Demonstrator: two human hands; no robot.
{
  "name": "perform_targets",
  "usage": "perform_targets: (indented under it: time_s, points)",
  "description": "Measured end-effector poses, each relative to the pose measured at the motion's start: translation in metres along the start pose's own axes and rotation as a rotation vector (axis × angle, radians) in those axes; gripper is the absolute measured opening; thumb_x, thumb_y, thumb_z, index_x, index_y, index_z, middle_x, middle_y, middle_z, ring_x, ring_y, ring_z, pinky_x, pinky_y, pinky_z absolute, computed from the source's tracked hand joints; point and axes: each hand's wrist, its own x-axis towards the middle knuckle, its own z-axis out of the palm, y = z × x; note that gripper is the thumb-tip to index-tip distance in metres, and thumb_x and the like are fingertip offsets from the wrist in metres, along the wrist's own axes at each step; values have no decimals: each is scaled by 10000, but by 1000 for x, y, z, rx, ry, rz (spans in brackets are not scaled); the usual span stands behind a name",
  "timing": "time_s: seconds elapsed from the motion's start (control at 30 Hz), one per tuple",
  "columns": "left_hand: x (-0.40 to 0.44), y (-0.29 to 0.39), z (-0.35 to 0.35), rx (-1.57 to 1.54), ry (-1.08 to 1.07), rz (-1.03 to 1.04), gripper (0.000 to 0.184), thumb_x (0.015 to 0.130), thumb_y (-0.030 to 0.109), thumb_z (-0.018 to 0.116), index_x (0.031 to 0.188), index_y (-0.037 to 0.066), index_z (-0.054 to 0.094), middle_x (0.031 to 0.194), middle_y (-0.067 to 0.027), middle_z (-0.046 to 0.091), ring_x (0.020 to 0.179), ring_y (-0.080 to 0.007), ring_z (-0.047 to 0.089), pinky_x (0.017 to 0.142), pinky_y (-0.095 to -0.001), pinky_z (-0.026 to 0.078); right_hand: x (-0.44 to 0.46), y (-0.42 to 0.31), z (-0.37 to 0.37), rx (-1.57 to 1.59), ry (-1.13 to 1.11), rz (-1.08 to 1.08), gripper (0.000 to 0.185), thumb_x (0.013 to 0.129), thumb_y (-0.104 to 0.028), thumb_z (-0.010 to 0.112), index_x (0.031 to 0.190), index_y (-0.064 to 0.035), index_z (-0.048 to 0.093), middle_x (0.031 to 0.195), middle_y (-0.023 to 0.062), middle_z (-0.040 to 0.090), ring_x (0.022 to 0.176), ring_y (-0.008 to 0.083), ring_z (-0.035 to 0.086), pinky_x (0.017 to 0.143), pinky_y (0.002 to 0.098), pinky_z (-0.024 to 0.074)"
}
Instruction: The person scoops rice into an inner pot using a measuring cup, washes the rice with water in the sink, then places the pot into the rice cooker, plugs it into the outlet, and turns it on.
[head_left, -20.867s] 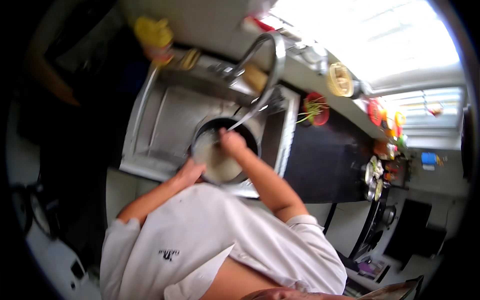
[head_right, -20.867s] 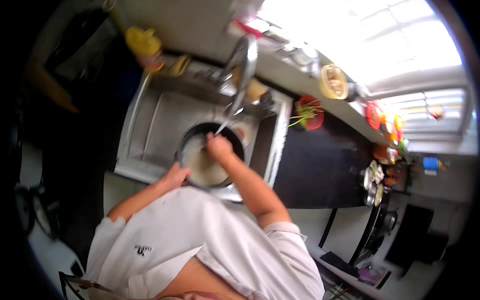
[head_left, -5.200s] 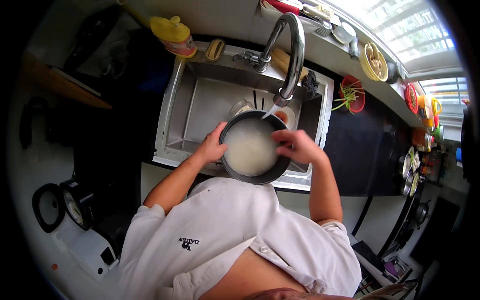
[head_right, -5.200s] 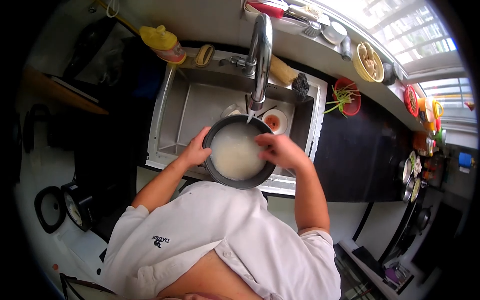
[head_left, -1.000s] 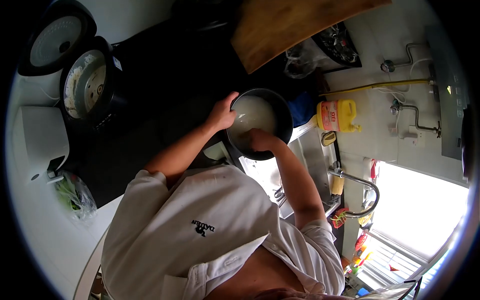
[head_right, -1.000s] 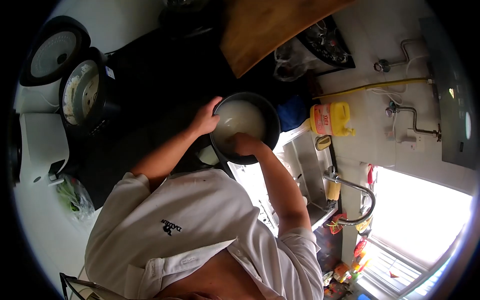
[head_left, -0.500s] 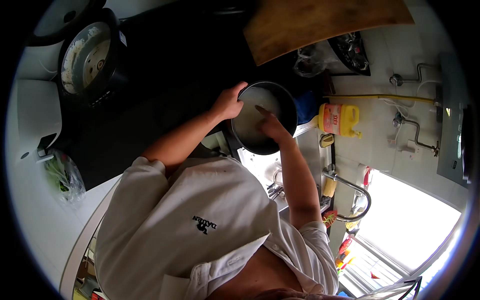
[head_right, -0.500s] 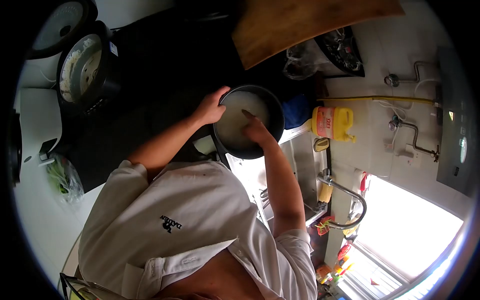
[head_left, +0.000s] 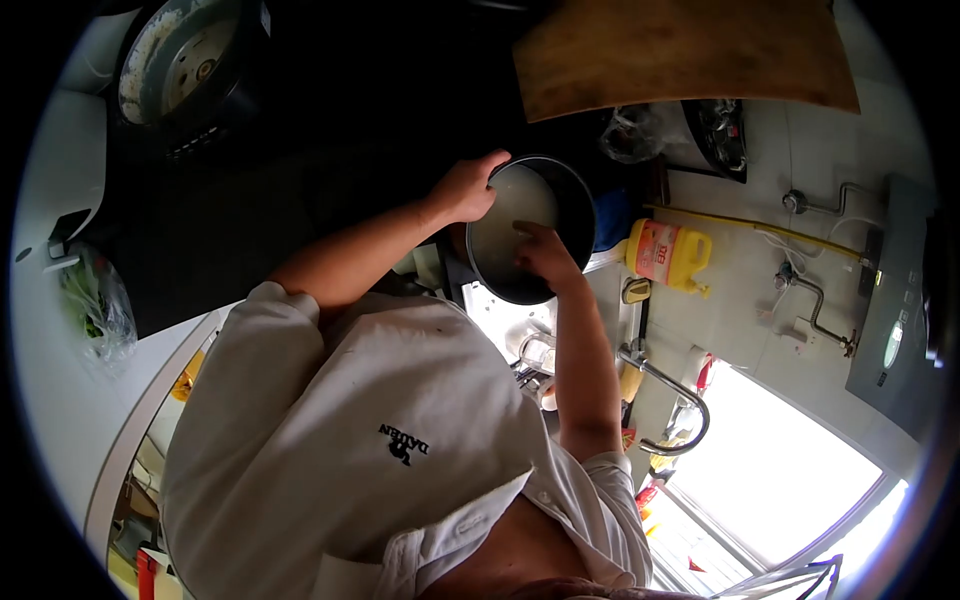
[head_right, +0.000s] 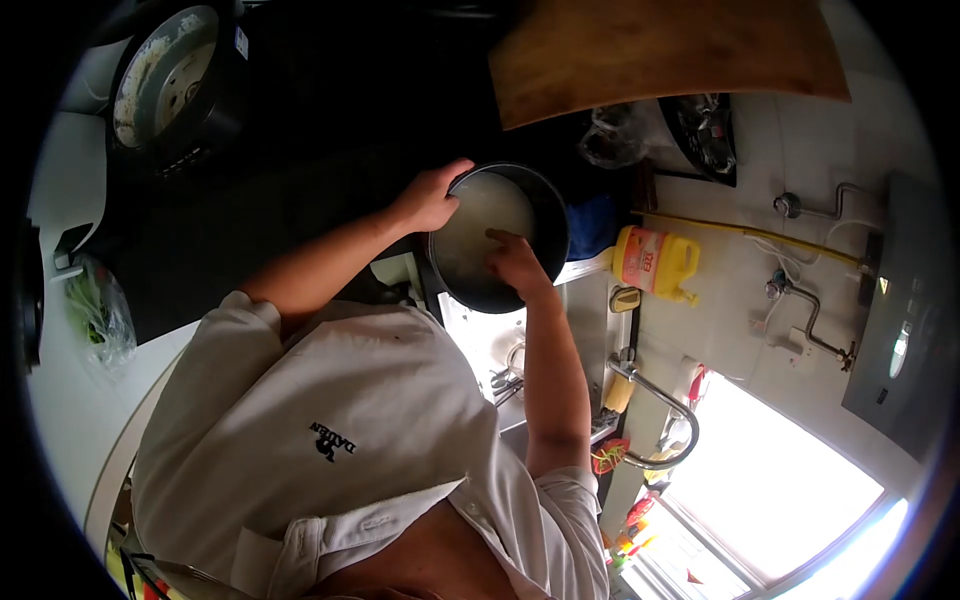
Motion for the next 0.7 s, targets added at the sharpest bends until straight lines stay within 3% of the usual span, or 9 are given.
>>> perform_targets:
  time_s: [0.13, 0.43, 0.63, 0.7]
  points:
    - [-2, 3, -1, 42, 12, -17, 505, 773, -30, 506, 1268, 67, 506, 1013, -237, 668, 960, -397, 646, 830, -430, 520, 6, 2, 4, 105, -36, 40, 637, 730, -16, 580, 1357, 18, 476, 703, 100, 607, 512, 117, 499, 458, 230, 352]
    - [1, -3, 2, 45, -17, -49, 519, 784, -21, 513, 1296, 59, 490, 1038, -247, 661, 975, -400, 642, 844, -423, 521, 11, 2, 1, 60, -39, 97, 641, 751, -50, 603, 1372, 14, 461, 788, 102, 628, 629, 143, 562, 509, 247, 423]
    - [1, -4, 2, 34, -10, -22, 500, 773, -25, 527, 1266, 55, 504, 1022, -240, 666, 965, -407, 641, 837, -427, 524, 11, 0, 3, 44, -26, 106, 644, 740, -46, 606, 1367, 18, 472, 758, 90, 623, 616, 143, 564, 527, 249, 440]
    - [3, -7, 3, 17, 1, 15, 492, 769, -24, 534, 1253, 59, 510, 1003, -234, 671, 953, -413, 641, 828, -432, 524, 14, 11, 1, -129, 51, -46, 572, 753, -66, 611, 1312, 20, 526, 745, 112, 639, 614, 166, 595, 540, 280, 463]
